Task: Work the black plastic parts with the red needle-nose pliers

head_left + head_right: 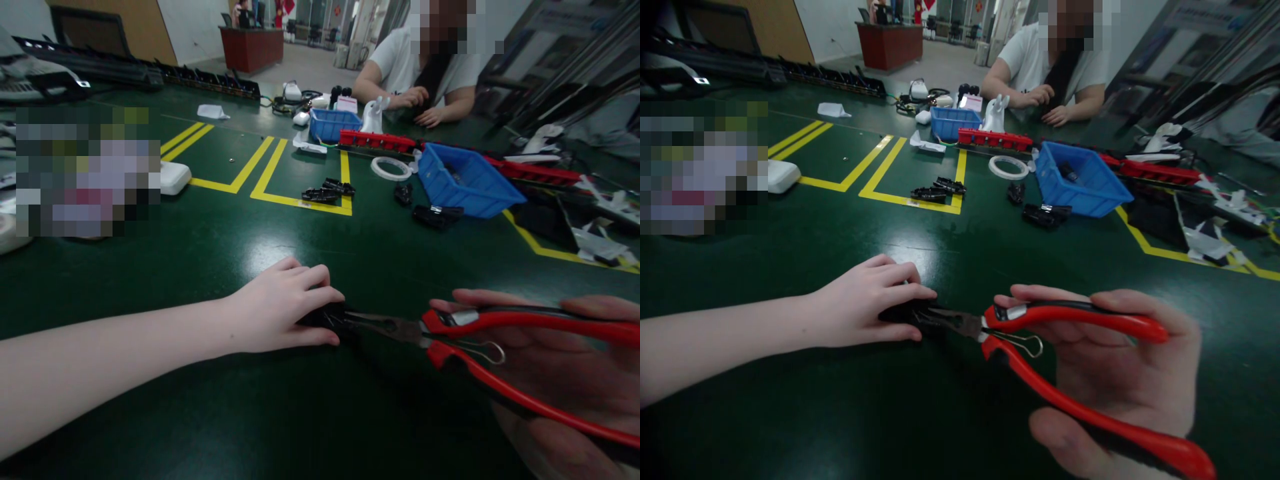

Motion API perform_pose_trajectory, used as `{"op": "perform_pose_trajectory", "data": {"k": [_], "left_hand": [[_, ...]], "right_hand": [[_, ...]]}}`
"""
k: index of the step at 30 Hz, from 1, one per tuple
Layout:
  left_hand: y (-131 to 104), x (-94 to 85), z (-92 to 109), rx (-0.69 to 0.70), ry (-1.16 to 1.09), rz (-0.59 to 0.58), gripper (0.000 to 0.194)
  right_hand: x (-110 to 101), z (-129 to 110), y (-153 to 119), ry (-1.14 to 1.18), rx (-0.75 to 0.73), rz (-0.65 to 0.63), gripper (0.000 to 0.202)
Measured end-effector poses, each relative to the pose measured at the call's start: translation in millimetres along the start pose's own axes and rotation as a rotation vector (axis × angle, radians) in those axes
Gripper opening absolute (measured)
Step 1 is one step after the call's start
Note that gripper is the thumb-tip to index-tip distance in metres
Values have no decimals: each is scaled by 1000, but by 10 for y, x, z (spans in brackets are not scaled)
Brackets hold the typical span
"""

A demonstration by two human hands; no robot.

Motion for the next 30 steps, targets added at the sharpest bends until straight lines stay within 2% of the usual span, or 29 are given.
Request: {"op": "perform_pose_trajectory", "data": {"k": [2, 6, 11, 14, 18, 24, 26, 30], "left_hand": [[2, 7, -5, -1, -2, -3, 41], [7, 19, -15, -3, -3, -3, 40], [11, 13, -7, -3, -5, -2, 37], [9, 6, -1, -10, -11, -5, 36], [9, 4, 3, -16, -25, -13, 36], [9, 3, 9, -38, -46, -19, 36], [-2, 7, 9, -65, -47, -16, 44], [-32, -8, 3, -134, -68, 61, 72]], "right_hand": [[-29, 75, 16, 48, 42, -24, 61], [-39, 150, 31, 77, 21, -56, 61], [-79, 130, 61, 75, -34, 37, 60], [-102, 162, 111, 102, -46, -24, 62], [-76, 266, 157, 139, 43, -136, 59], [6, 338, 192, 243, 132, -148, 56], [-7, 358, 221, 263, 138, -143, 57], [-131, 395, 324, 272, 73, -72, 55]]}}
Point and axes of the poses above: each hand's wrist, its own y-axis towards the middle knuckle, its own x-axis out of the palm, z = x × y, the point moved 4 cm from there along y, towards the middle knuckle, and after that the axes turned 7 degrees about z, right-handed, at the moved point
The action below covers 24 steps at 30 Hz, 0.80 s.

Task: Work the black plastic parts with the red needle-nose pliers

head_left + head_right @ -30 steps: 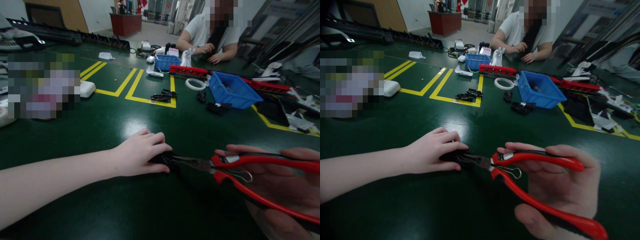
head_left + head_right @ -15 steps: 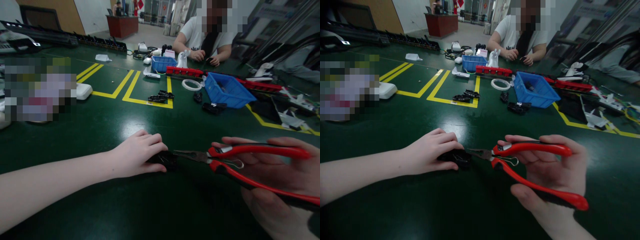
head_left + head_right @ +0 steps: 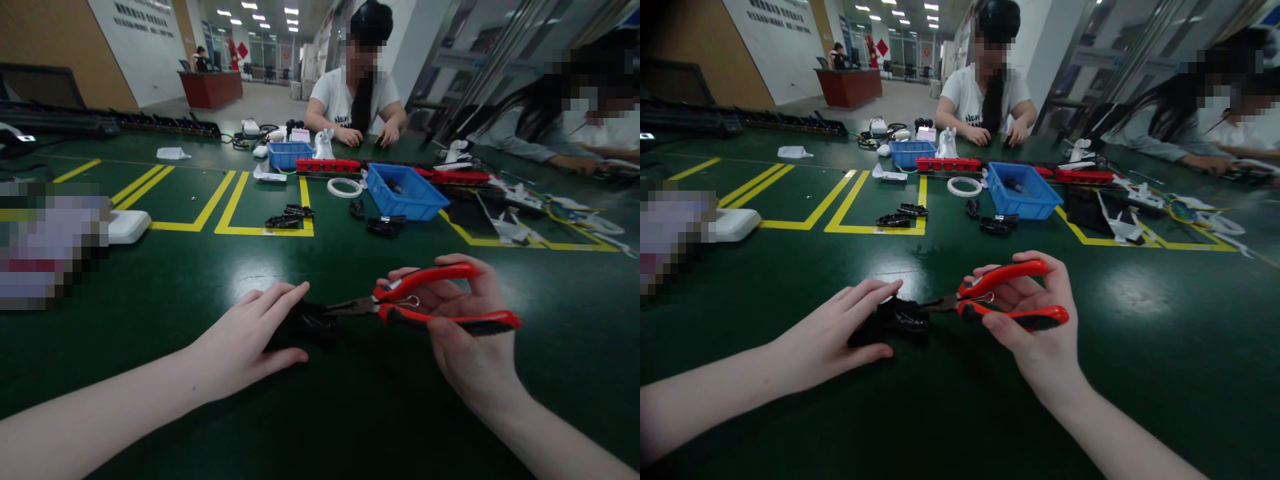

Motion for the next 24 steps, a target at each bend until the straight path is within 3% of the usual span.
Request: {"op": "perform_pose_trajectory", "data": {"k": [3, 11, 18, 24], "left_hand": [[-11, -9, 3, -16, -12, 34, 78], [-23, 36, -23, -53, -16, -1, 60], [-4, 21, 8, -26, -38, -42, 47], [20, 22, 14, -40, -36, -86, 42]], "right_hand": [[-136, -13, 97, -33, -69, 80, 52], [-509, -19, 424, -207, -240, 390, 57], [-758, 0, 664, -360, -294, 479, 53], [-788, 123, 700, -385, -325, 470, 61]]}}
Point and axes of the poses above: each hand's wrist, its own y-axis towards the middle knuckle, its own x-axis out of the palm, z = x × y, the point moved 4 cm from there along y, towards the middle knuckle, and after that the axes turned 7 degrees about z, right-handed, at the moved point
